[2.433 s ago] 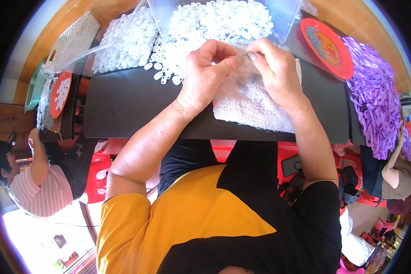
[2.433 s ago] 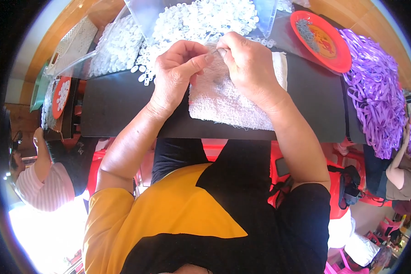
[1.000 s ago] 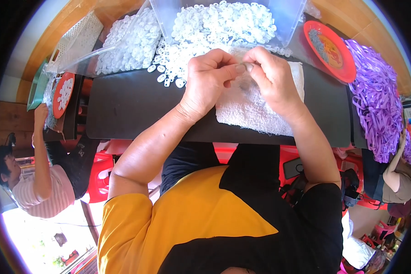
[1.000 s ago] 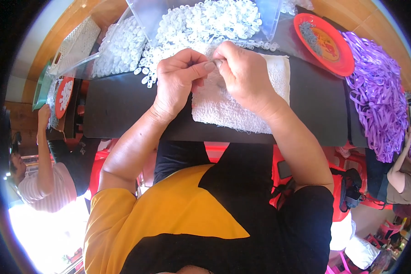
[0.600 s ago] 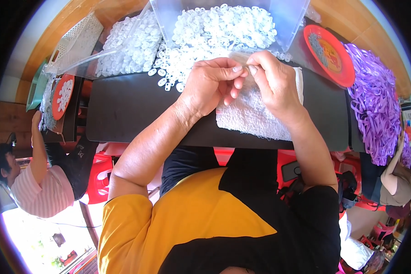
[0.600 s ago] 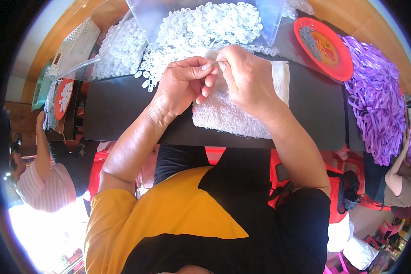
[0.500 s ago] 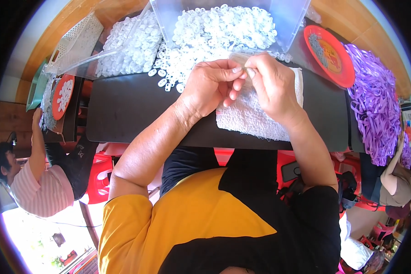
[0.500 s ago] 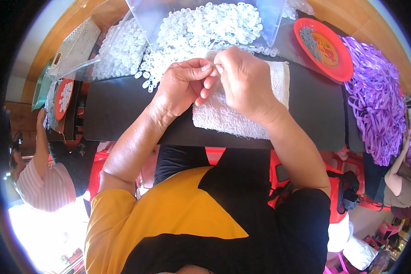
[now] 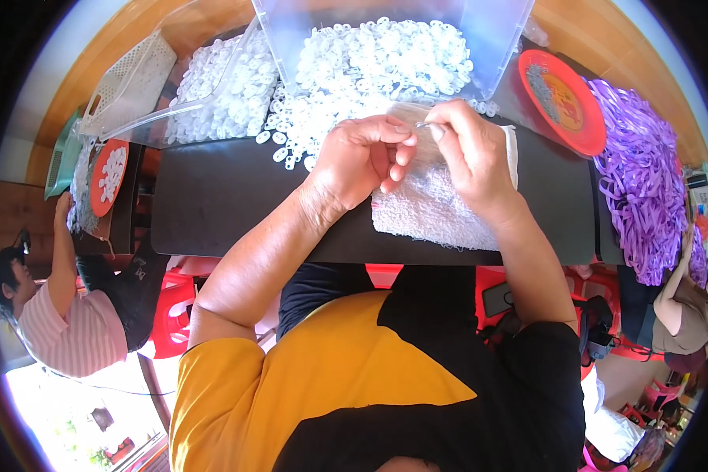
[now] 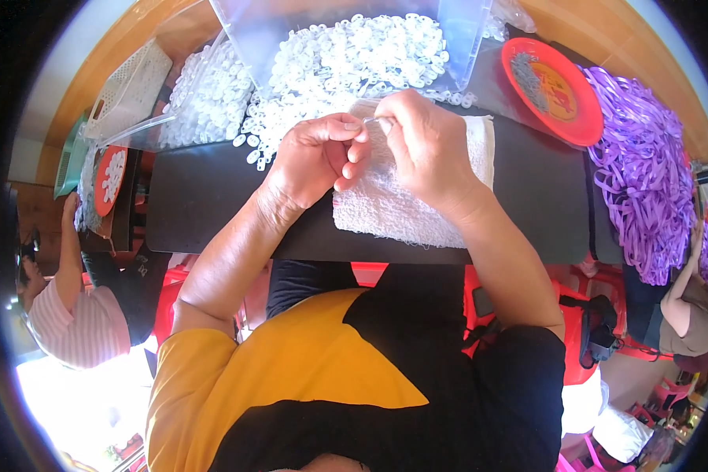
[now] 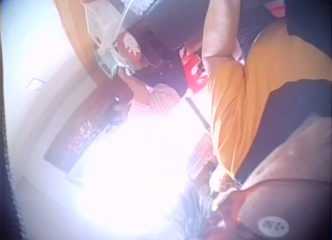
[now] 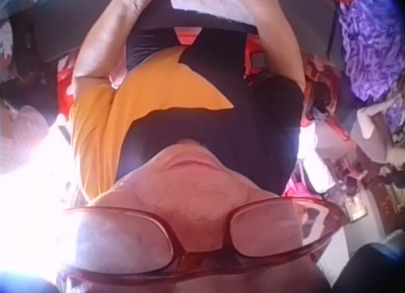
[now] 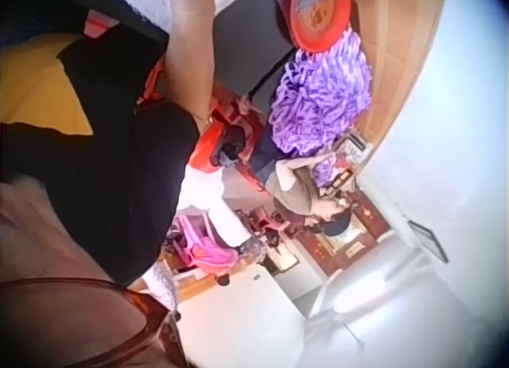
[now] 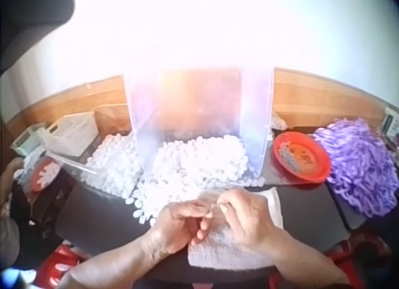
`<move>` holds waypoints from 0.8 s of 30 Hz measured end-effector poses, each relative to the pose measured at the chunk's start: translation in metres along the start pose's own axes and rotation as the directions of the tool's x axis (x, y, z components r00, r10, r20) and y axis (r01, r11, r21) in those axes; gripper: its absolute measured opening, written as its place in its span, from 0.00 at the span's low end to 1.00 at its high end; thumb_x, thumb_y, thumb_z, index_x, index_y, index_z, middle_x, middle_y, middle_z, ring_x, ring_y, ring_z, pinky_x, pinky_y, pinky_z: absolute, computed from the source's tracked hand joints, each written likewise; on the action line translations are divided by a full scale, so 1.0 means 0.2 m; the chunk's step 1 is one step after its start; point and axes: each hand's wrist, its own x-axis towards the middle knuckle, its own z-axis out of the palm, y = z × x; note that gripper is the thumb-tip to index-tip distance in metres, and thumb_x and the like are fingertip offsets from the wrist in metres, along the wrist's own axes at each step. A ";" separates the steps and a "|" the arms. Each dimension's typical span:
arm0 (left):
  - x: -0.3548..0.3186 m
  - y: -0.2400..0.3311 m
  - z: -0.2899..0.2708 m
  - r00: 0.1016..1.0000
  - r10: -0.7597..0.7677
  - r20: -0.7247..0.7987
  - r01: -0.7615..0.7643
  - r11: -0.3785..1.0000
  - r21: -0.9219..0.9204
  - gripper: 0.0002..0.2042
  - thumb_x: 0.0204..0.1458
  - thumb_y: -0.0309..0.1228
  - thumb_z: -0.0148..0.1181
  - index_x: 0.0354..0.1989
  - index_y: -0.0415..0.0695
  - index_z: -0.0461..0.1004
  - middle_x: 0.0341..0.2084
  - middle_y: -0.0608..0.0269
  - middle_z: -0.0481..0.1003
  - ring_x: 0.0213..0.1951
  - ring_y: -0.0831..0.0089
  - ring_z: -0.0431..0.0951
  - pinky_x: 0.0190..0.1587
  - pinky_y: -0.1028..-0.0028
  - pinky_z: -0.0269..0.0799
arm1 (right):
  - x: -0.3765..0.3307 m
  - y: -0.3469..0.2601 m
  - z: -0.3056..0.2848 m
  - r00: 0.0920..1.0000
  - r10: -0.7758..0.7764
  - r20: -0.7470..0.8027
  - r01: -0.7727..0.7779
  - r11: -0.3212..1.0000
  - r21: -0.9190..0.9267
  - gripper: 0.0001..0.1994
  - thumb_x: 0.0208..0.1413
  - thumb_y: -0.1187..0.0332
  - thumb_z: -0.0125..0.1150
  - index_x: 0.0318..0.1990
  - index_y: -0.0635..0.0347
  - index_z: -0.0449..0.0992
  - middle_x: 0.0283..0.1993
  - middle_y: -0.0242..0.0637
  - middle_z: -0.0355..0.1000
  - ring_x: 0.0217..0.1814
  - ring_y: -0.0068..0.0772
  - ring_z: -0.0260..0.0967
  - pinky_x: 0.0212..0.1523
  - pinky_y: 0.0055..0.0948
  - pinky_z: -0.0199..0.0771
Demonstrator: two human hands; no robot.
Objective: Inspecting and sorting small white plastic hardware components on a workbench.
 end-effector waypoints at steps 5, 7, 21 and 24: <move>0.00 0.01 0.02 0.976 0.138 -0.168 -0.117 0.984 0.132 0.07 0.52 0.28 0.57 0.29 0.36 0.74 0.19 0.60 0.72 0.17 0.73 0.70 0.18 0.75 0.65 | 0.02 0.04 -0.04 0.997 0.082 0.010 -0.081 0.995 -0.059 0.05 0.53 0.78 0.55 0.36 0.59 0.70 0.30 0.41 0.72 0.30 0.46 0.72 0.31 0.35 0.70; -0.01 0.01 0.03 0.968 0.155 -0.199 -0.122 0.978 0.168 0.06 0.52 0.27 0.57 0.29 0.35 0.74 0.19 0.60 0.72 0.17 0.73 0.70 0.18 0.76 0.65 | 0.03 0.06 -0.03 0.997 0.056 0.055 -0.051 0.996 -0.075 0.05 0.52 0.78 0.55 0.36 0.58 0.70 0.31 0.40 0.72 0.31 0.46 0.72 0.31 0.35 0.70; -0.01 -0.04 0.04 0.958 0.253 -0.138 -0.158 0.861 0.484 0.05 0.51 0.23 0.58 0.35 0.35 0.75 0.22 0.63 0.73 0.21 0.78 0.71 0.23 0.79 0.67 | 0.02 0.12 -0.07 0.988 0.135 0.068 -0.128 0.986 -0.103 0.07 0.48 0.79 0.55 0.35 0.58 0.71 0.32 0.39 0.74 0.33 0.47 0.73 0.33 0.38 0.71; -0.01 -0.07 0.05 0.920 0.392 0.004 -0.254 0.588 0.768 0.05 0.49 0.21 0.59 0.35 0.37 0.75 0.23 0.66 0.73 0.23 0.80 0.71 0.27 0.79 0.68 | 0.03 0.11 -0.08 0.987 0.152 0.058 -0.146 0.985 -0.095 0.06 0.48 0.78 0.55 0.34 0.58 0.72 0.31 0.39 0.75 0.33 0.46 0.73 0.32 0.38 0.71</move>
